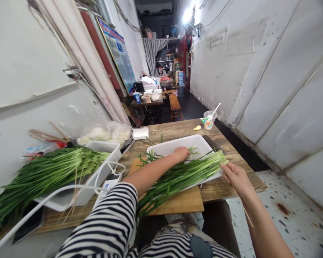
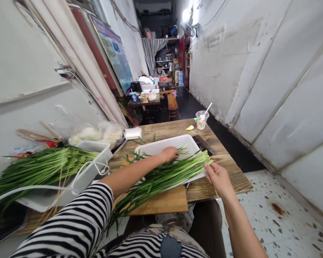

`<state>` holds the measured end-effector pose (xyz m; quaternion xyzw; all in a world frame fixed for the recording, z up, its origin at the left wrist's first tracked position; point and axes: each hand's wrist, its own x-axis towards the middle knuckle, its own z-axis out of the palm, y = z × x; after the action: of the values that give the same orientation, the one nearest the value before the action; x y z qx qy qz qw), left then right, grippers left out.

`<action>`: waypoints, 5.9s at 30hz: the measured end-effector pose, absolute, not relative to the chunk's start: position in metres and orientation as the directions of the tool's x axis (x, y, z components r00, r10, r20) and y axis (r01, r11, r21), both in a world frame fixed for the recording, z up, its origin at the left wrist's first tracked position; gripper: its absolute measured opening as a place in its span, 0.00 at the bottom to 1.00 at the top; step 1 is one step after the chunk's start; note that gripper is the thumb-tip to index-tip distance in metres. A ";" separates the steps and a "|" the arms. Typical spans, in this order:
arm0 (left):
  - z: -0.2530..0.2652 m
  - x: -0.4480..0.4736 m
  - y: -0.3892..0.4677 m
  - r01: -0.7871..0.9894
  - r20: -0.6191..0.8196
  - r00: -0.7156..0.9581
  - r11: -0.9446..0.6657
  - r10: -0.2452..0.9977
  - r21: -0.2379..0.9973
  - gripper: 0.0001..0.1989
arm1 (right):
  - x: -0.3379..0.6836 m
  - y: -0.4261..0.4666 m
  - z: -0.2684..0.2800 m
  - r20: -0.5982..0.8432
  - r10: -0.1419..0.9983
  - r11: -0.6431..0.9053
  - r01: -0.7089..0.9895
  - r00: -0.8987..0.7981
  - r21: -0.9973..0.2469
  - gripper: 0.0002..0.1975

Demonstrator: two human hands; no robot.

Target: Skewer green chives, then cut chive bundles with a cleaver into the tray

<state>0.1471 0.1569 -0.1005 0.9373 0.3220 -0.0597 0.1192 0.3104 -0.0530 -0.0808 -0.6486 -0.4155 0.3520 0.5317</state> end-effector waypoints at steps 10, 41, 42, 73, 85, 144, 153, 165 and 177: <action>-0.083 0.167 0.146 0.630 -0.034 0.754 -0.706 0.656 0.324 0.10 | 0.305 -0.040 -0.066 0.029 0.934 -0.016 0.123 0.357 -0.992 0.26; -0.042 0.195 0.122 0.069 -0.144 0.567 0.128 0.811 0.989 0.08 | 0.310 -0.028 -0.079 0.061 0.938 0.028 0.101 0.341 -0.995 0.24; -0.042 0.195 0.122 0.067 -0.143 0.570 0.127 0.809 0.990 0.08 | 0.310 -0.028 -0.079 0.062 0.938 0.028 0.104 0.341 -0.994 0.24; -0.053 0.186 0.128 0.149 -0.012 0.753 -0.152 0.658 0.977 0.11 | 0.311 -0.029 -0.084 0.098 0.927 0.044 0.153 0.362 -0.987 0.25; -0.092 0.169 0.174 0.608 -0.101 0.759 -0.645 0.643 0.463 0.04 | 0.313 -0.032 -0.089 0.129 0.910 0.048 0.210 0.395 -0.977 0.25; -0.041 0.189 0.125 0.020 -0.186 0.711 0.245 0.679 0.969 0.08 | 0.309 -0.032 -0.080 0.078 0.933 0.044 0.104 0.351 -0.994 0.24; -0.040 0.188 0.126 -0.003 -0.190 0.710 0.273 0.678 0.962 0.06 | 0.309 -0.033 -0.079 0.073 0.931 0.040 0.101 0.357 -0.994 0.24; -0.050 0.190 0.131 -0.007 -0.149 0.708 0.218 0.690 0.976 0.08 | 0.311 -0.032 -0.084 0.083 0.930 0.044 0.115 0.358 -0.992 0.25; -0.041 0.188 0.124 0.002 -0.130 0.702 0.181 0.700 0.983 0.08 | 0.313 -0.031 -0.085 0.098 0.930 0.057 0.123 0.354 -0.991 0.25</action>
<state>0.1878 0.1240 -0.0409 0.5905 0.2970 0.2463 0.7089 0.3129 -0.0310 -0.0853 -0.5897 -0.4464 0.3515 0.5740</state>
